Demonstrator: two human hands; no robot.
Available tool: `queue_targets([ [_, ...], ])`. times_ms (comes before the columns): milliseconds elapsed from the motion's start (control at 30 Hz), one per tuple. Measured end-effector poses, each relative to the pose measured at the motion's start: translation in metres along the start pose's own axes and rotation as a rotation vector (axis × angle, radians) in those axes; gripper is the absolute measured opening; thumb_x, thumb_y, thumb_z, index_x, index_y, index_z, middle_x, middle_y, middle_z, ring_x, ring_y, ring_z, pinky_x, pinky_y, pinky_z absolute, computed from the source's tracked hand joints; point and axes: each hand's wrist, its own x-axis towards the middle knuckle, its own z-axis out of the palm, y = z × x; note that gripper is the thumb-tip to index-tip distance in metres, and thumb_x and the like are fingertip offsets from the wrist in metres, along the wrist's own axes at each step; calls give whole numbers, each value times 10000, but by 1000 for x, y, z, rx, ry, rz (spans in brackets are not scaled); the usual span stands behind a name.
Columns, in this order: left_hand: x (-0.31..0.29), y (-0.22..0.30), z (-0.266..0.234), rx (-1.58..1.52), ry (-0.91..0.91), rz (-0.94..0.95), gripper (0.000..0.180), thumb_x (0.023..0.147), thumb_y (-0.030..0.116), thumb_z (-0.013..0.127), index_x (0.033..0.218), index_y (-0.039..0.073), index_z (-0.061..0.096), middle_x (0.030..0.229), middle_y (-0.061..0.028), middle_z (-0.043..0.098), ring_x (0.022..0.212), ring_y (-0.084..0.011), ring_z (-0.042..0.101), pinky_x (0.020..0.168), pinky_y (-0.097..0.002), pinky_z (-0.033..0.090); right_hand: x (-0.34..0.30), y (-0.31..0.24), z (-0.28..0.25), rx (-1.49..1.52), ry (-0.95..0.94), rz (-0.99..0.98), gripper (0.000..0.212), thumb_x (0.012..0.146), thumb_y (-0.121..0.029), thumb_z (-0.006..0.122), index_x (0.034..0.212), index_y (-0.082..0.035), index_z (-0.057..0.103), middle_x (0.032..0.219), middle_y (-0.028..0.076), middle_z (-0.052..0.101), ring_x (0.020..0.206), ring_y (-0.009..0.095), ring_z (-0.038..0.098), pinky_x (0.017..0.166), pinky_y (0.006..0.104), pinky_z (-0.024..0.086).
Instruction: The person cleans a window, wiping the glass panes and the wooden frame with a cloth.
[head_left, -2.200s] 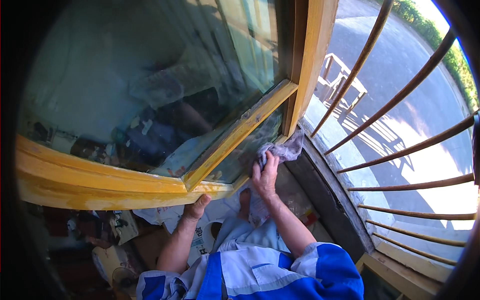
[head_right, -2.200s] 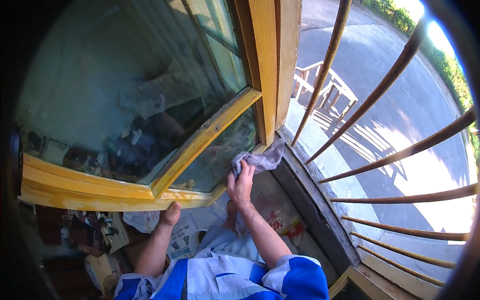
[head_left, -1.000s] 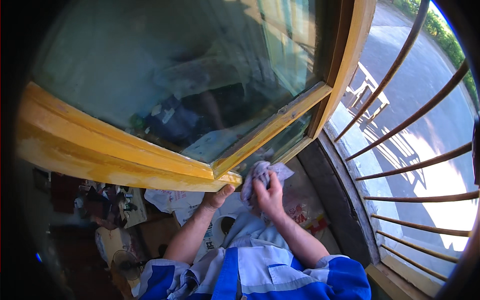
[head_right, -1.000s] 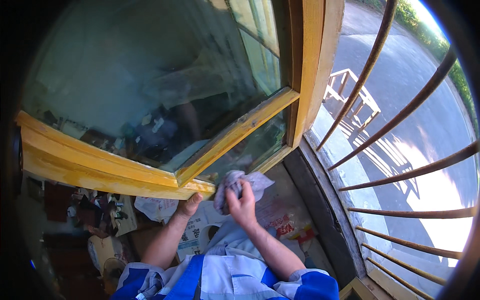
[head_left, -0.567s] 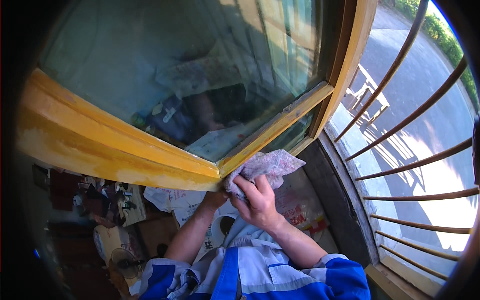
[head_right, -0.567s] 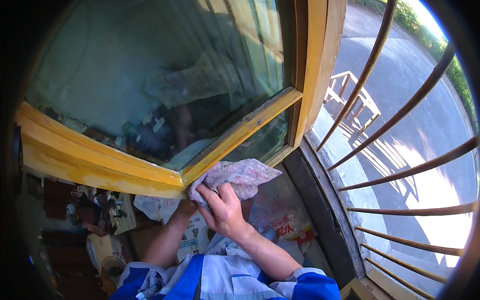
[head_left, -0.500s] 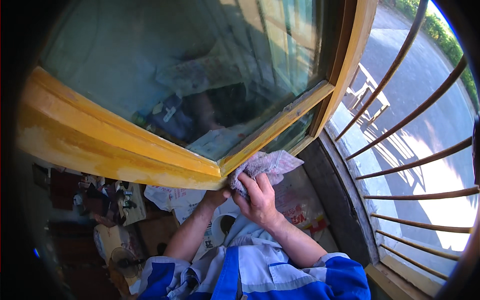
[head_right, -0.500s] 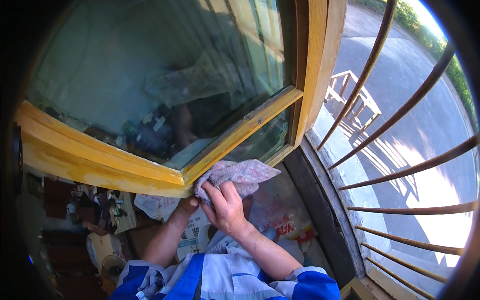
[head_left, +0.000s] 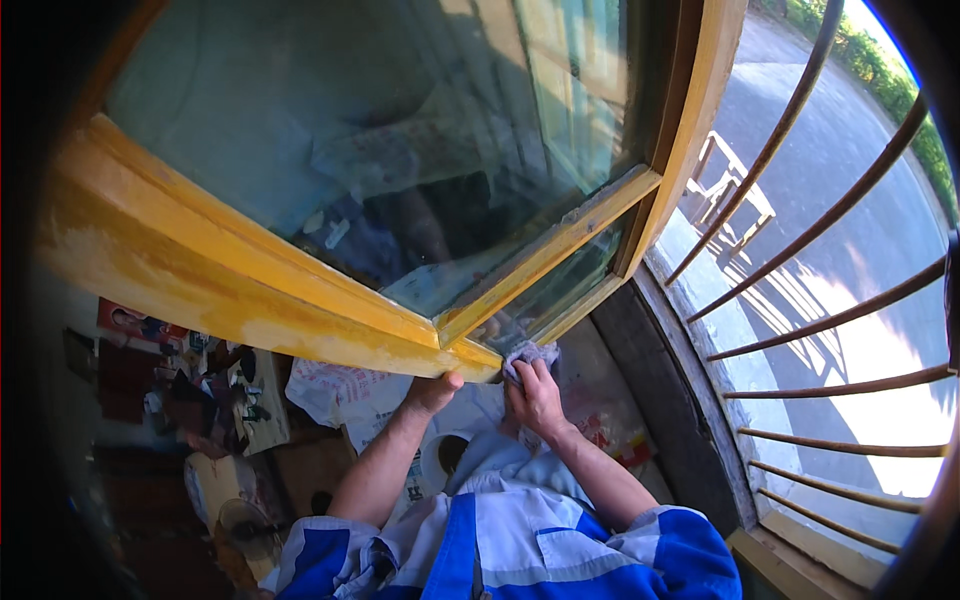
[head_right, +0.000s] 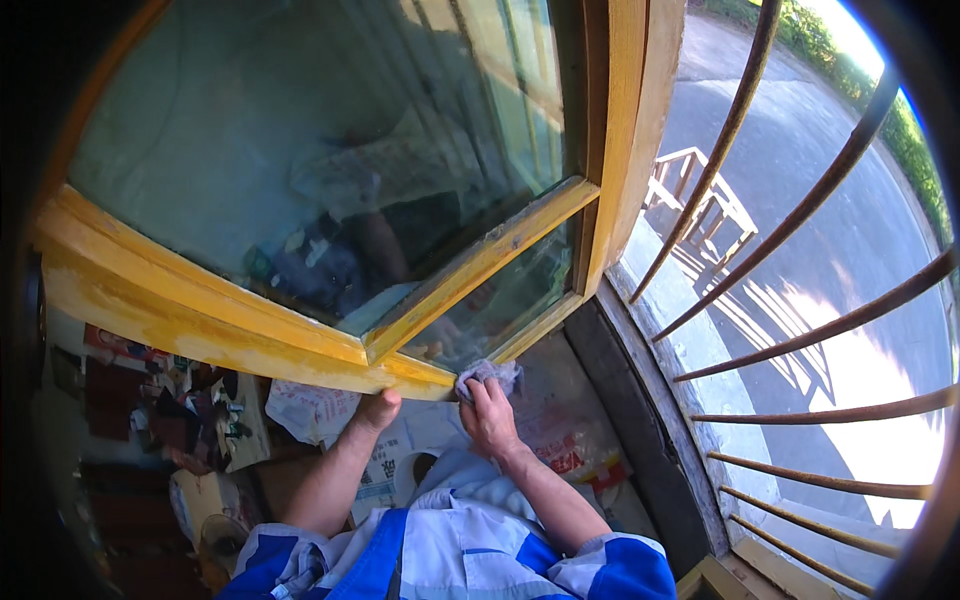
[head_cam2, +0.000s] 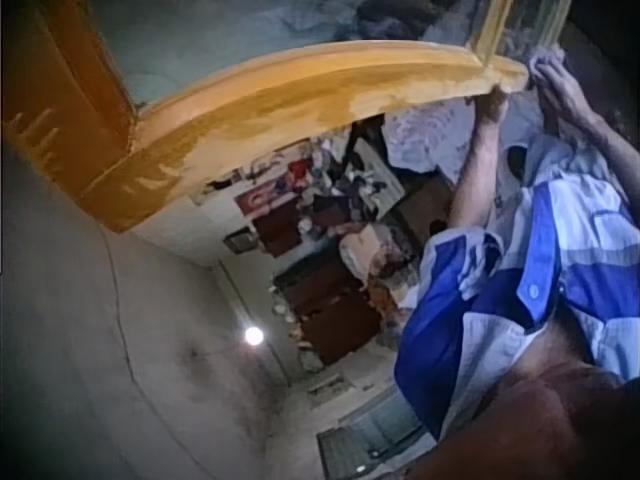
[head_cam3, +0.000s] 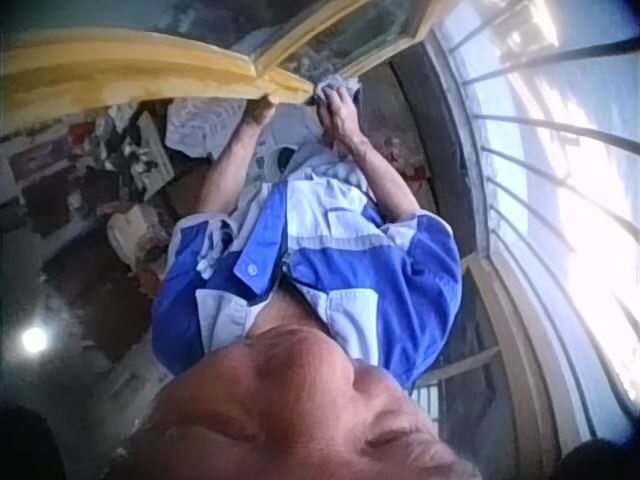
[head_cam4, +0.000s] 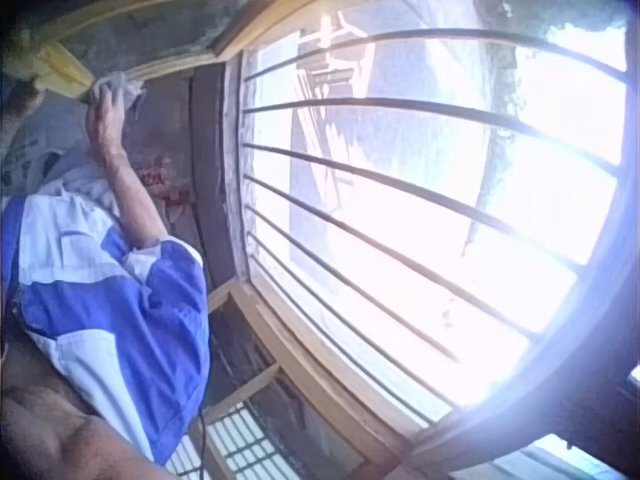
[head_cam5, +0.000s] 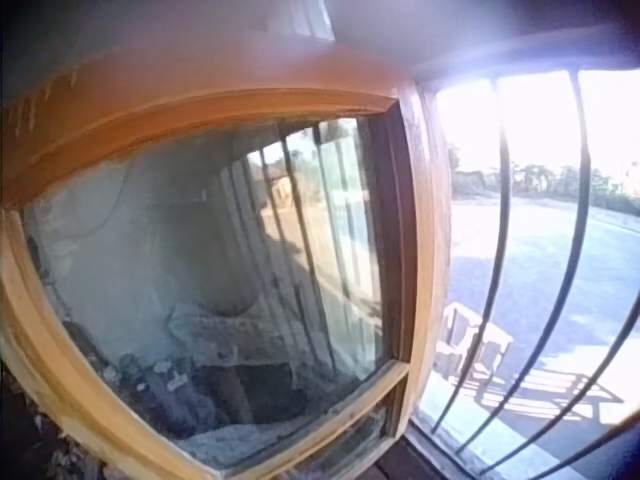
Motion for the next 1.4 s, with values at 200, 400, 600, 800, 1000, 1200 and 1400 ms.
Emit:
queue_targets([
  [200, 5, -19, -14, 6, -131, -80, 1064, 658, 772, 757, 1349, 9, 486, 1268, -86, 558, 1153, -197, 545, 984, -355, 463, 40, -76, -34, 92, 135, -166, 377, 763, -33, 725, 1125, -7, 624, 914, 165, 556, 827, 356, 596, 724, 424, 503],
  [400, -3, -43, -27, -22, -83, -70, 1142, 610, 781, 773, 1391, 19, 437, 1319, -98, 521, 1200, -209, 519, 1011, -368, 456, 53, -110, -44, 122, 190, -349, 495, 716, -46, 772, 1185, -9, 617, 901, 149, 532, 788, 322, 551, 708, 404, 478],
  [600, -5, -61, -40, -26, -26, -94, 1149, 646, 781, 759, 1427, 19, 397, 1326, -89, 511, 1206, -202, 504, 1014, -366, 448, 23, 0, -4, -130, 31, -172, 512, 678, -87, 759, 1169, -42, 622, 977, 149, 546, 893, 354, 558, 785, 440, 482],
  [800, -8, -46, -34, 65, 6, -69, 1104, 668, 757, 767, 1413, 18, 423, 1309, -91, 528, 1191, -198, 509, 1005, -355, 448, 22, 40, -10, -365, -89, -203, 490, 670, -147, 735, 1152, -97, 655, 1035, 98, 580, 952, 311, 564, 820, 424, 460],
  [1000, -4, -33, -25, -4, -1, -56, 1038, 704, 744, 751, 1389, 17, 467, 1297, -81, 546, 1186, -191, 517, 989, -343, 452, 56, 58, -50, -511, 63, -178, 446, 637, -122, 763, 1073, -89, 676, 1009, 91, 594, 943, 301, 585, 788, 440, 470],
  [1200, -3, -21, -20, 121, -26, -31, 1002, 733, 739, 730, 1377, 13, 483, 1281, -78, 560, 1172, -198, 529, 981, -338, 455, 103, 100, -105, -476, 349, 162, 323, 749, -88, 671, 1066, -44, 628, 1040, 161, 587, 983, 381, 597, 847, 457, 503],
  [1400, -7, -31, -13, 72, 19, -4, 1000, 736, 735, 731, 1378, 10, 480, 1278, -93, 565, 1170, -208, 535, 988, -348, 454, 115, 117, -118, -229, 653, 354, 391, 780, -74, 652, 1166, -27, 615, 1088, 181, 602, 1038, 372, 602, 927, 425, 494],
])
